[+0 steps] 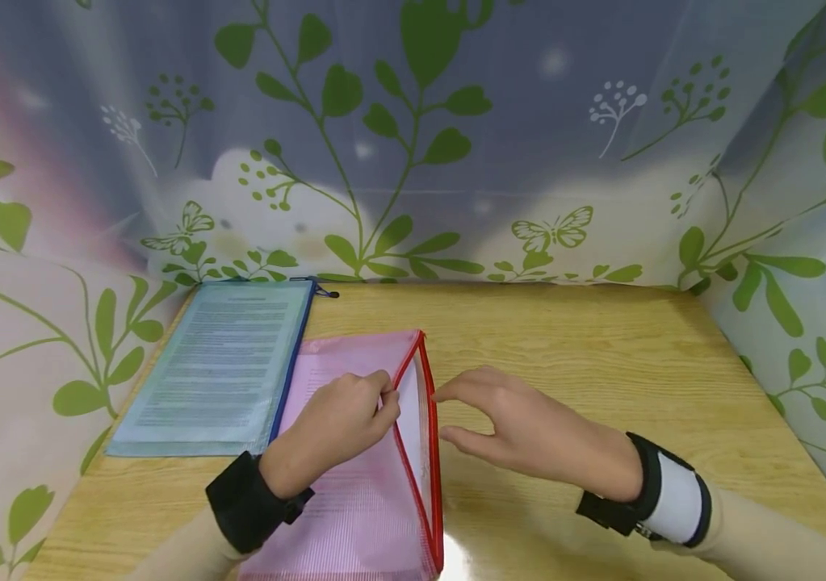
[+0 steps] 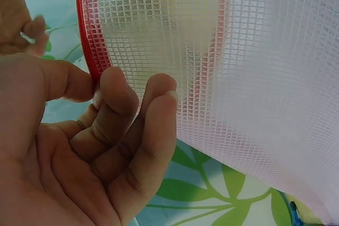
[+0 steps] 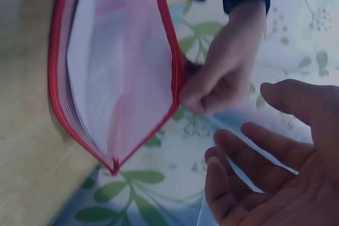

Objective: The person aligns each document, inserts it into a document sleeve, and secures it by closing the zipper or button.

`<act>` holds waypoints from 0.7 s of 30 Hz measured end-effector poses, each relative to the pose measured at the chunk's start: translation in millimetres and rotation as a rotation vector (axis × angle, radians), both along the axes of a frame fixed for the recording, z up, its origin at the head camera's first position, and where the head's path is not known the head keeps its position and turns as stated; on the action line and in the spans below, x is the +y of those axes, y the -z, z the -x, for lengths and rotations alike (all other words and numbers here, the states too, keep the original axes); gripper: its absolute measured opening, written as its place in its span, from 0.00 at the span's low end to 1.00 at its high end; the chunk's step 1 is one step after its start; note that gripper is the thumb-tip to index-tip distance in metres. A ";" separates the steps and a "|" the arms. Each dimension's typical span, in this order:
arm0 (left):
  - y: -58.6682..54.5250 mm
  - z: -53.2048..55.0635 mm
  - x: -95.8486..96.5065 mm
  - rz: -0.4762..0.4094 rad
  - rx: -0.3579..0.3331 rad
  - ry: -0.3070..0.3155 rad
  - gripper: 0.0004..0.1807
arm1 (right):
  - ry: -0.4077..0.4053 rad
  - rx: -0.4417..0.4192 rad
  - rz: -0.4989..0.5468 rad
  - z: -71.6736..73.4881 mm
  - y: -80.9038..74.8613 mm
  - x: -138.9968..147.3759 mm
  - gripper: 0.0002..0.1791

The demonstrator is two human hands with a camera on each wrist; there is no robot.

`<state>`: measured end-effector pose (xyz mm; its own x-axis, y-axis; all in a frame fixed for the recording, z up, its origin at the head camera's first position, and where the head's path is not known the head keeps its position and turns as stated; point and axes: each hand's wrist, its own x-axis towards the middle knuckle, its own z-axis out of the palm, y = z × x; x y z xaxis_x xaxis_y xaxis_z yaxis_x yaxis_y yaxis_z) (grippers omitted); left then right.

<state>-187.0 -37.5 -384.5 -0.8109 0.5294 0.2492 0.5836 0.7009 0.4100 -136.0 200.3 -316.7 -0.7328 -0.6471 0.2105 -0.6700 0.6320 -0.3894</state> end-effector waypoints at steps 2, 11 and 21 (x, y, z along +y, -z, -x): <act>0.1 0.0 1.1 -0.001 0.001 0.002 0.10 | 0.019 0.036 0.012 9.0 -0.5 -0.1 0.18; 3.0 0.0 5.3 0.000 -0.003 0.016 0.09 | 0.133 -0.032 0.198 64.5 14.5 0.9 0.20; 2.8 1.0 7.6 0.004 -0.019 0.013 0.09 | 0.174 -0.168 0.280 114.2 34.3 -0.8 0.30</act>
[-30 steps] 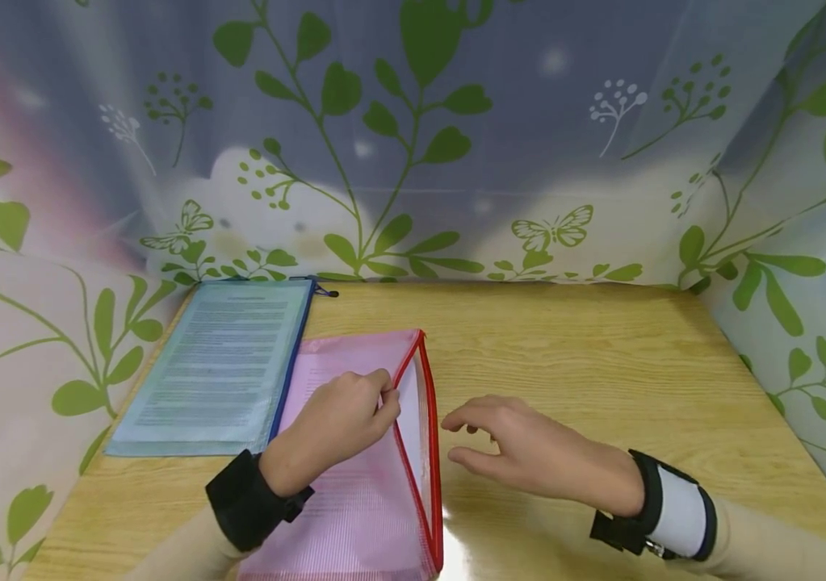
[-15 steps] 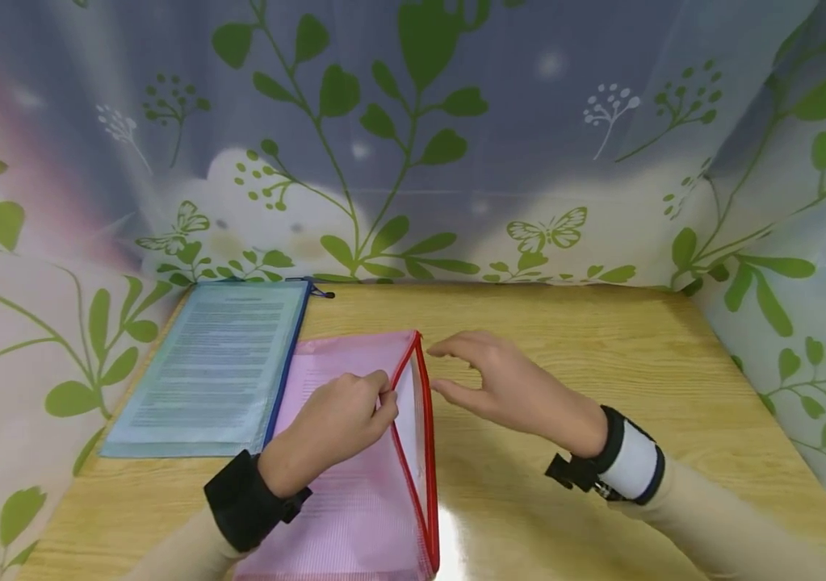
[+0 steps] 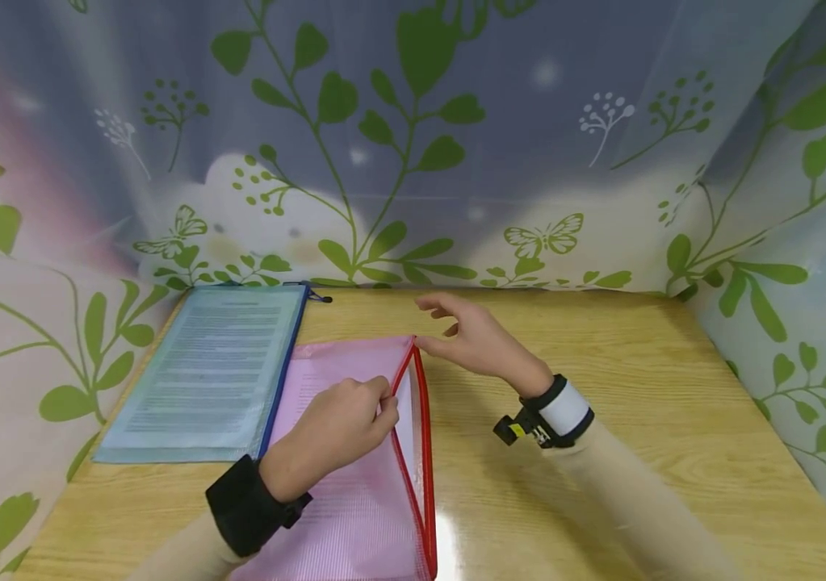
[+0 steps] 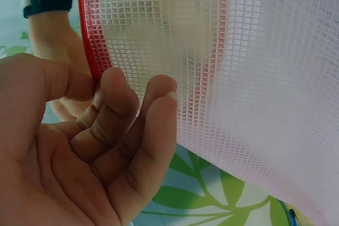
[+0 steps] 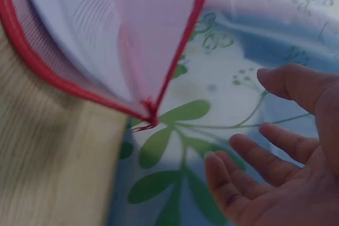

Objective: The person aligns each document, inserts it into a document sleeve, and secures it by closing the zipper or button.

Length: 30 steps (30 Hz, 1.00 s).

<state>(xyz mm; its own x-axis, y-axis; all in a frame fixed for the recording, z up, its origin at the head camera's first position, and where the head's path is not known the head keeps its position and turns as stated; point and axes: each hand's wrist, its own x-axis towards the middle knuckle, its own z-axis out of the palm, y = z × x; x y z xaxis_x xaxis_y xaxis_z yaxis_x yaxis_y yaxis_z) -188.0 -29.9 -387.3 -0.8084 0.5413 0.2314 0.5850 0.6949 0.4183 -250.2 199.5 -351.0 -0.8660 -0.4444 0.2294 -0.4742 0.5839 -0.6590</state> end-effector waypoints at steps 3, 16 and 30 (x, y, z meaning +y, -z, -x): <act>0.9 0.3 -0.2 -0.001 0.004 -0.003 0.09 | -0.001 -0.054 0.024 12.0 10.5 -0.6 0.32; 1.0 1.1 0.2 -0.008 0.024 -0.004 0.09 | -0.113 -0.220 0.028 35.3 47.9 -5.0 0.32; 3.3 2.1 1.2 -0.024 0.011 -0.003 0.09 | -0.002 -0.147 -0.116 38.0 56.5 -9.3 0.15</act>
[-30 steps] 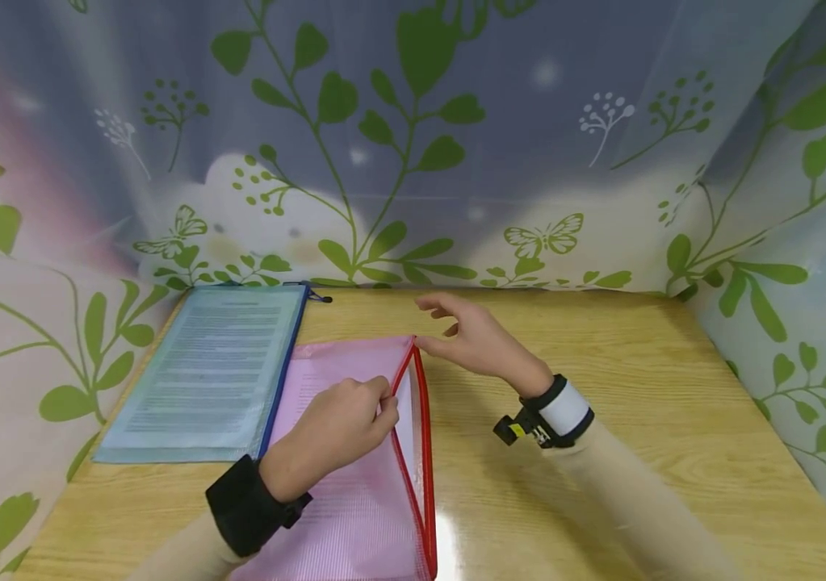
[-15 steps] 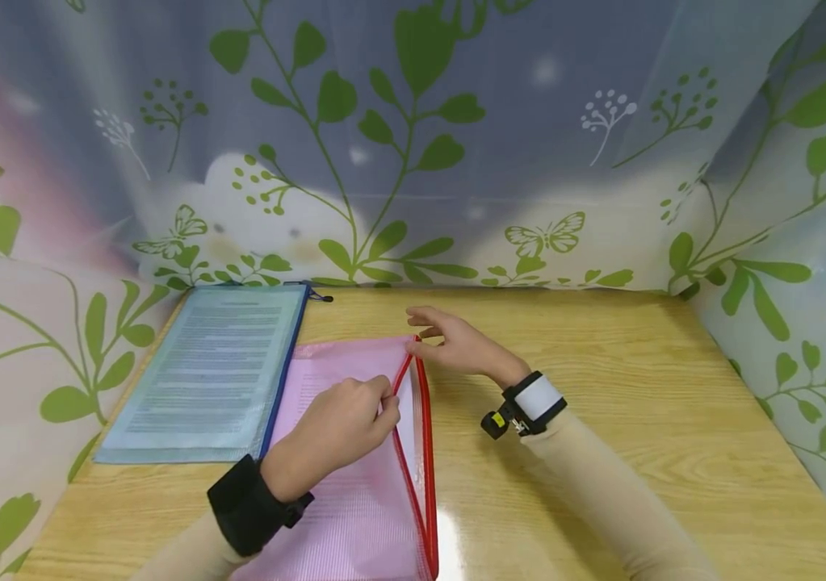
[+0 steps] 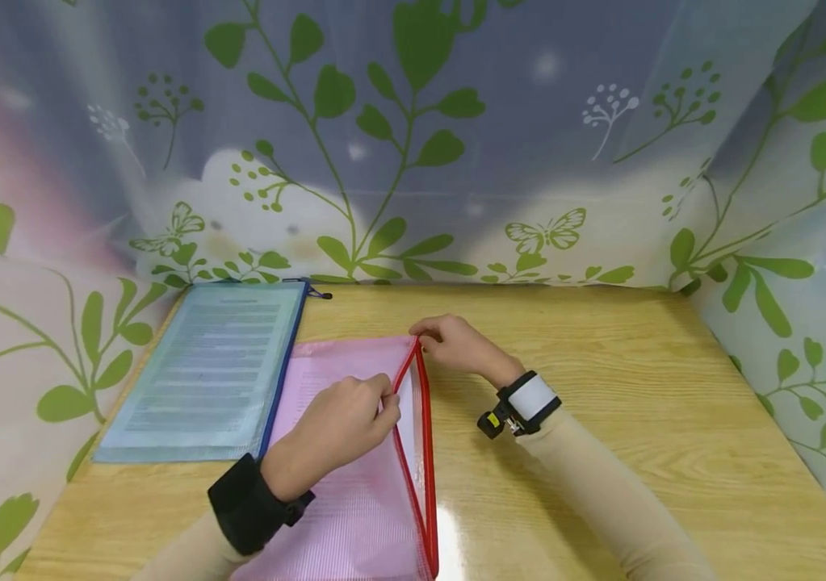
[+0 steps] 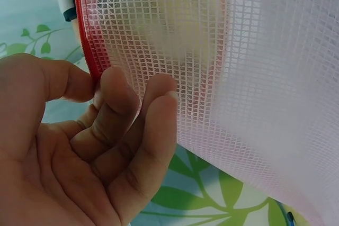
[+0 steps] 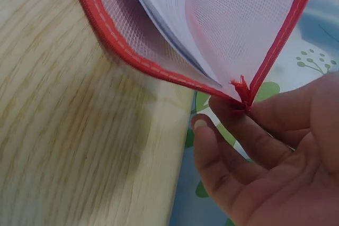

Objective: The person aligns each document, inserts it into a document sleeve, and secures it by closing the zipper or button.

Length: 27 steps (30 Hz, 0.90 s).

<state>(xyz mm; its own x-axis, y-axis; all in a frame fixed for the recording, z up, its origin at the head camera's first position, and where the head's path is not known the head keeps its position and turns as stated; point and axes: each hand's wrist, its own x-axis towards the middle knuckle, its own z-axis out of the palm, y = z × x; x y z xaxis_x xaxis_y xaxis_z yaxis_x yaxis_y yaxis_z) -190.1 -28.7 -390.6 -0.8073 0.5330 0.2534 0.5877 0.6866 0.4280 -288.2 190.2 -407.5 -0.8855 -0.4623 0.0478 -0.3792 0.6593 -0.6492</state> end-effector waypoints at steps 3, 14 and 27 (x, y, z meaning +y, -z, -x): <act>-0.9 0.7 0.3 0.003 -0.002 -0.004 0.09 | -0.012 0.015 -0.017 -1.4 -0.1 0.3 0.15; 2.3 -0.6 1.3 -0.008 0.004 0.009 0.10 | -0.041 0.167 -0.062 -0.8 2.8 -0.6 0.13; 6.6 0.8 1.9 0.057 0.034 0.051 0.14 | -0.005 0.258 -0.071 -1.3 -1.9 -1.5 0.14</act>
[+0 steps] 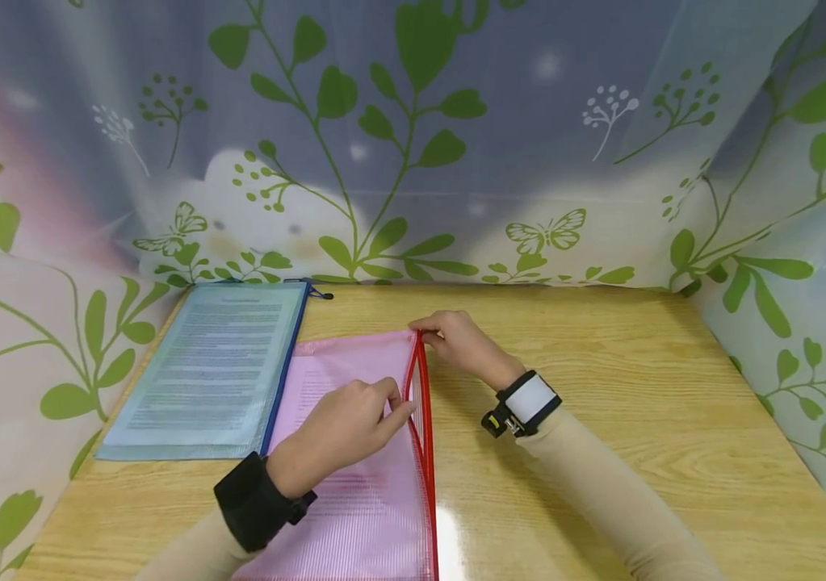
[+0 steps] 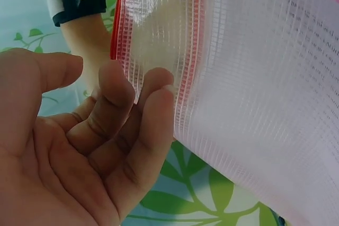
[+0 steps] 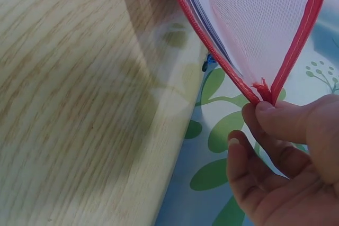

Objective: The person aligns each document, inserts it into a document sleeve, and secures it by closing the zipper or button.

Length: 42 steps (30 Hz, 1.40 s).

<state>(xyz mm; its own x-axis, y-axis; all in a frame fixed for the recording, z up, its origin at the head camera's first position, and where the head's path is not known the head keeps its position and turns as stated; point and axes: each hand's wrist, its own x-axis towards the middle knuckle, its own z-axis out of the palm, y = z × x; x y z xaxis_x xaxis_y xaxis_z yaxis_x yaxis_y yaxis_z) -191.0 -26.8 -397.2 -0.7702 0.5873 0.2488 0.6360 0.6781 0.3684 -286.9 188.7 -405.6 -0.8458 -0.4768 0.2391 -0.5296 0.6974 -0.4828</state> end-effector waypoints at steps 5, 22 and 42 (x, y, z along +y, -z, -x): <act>-2.8 5.6 -1.0 0.011 0.011 0.012 0.15 | 0.005 0.001 -0.002 0.2 0.0 -0.5 0.13; -34.2 37.5 -13.2 -0.021 0.133 0.075 0.18 | 0.022 0.002 -0.012 0.2 -4.0 -2.6 0.13; -71.2 65.8 -11.3 -0.032 0.176 0.086 0.17 | 0.056 0.005 0.003 -2.1 -11.6 -0.8 0.04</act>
<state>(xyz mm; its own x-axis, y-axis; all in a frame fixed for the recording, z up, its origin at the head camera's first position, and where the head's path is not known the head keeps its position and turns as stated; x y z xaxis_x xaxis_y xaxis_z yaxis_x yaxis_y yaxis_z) -256.7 -38.1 -326.0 -0.6605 0.6385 0.3950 0.7476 0.6081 0.2670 -284.8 187.9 -394.0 -0.8701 -0.4278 0.2448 -0.4920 0.7249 -0.4821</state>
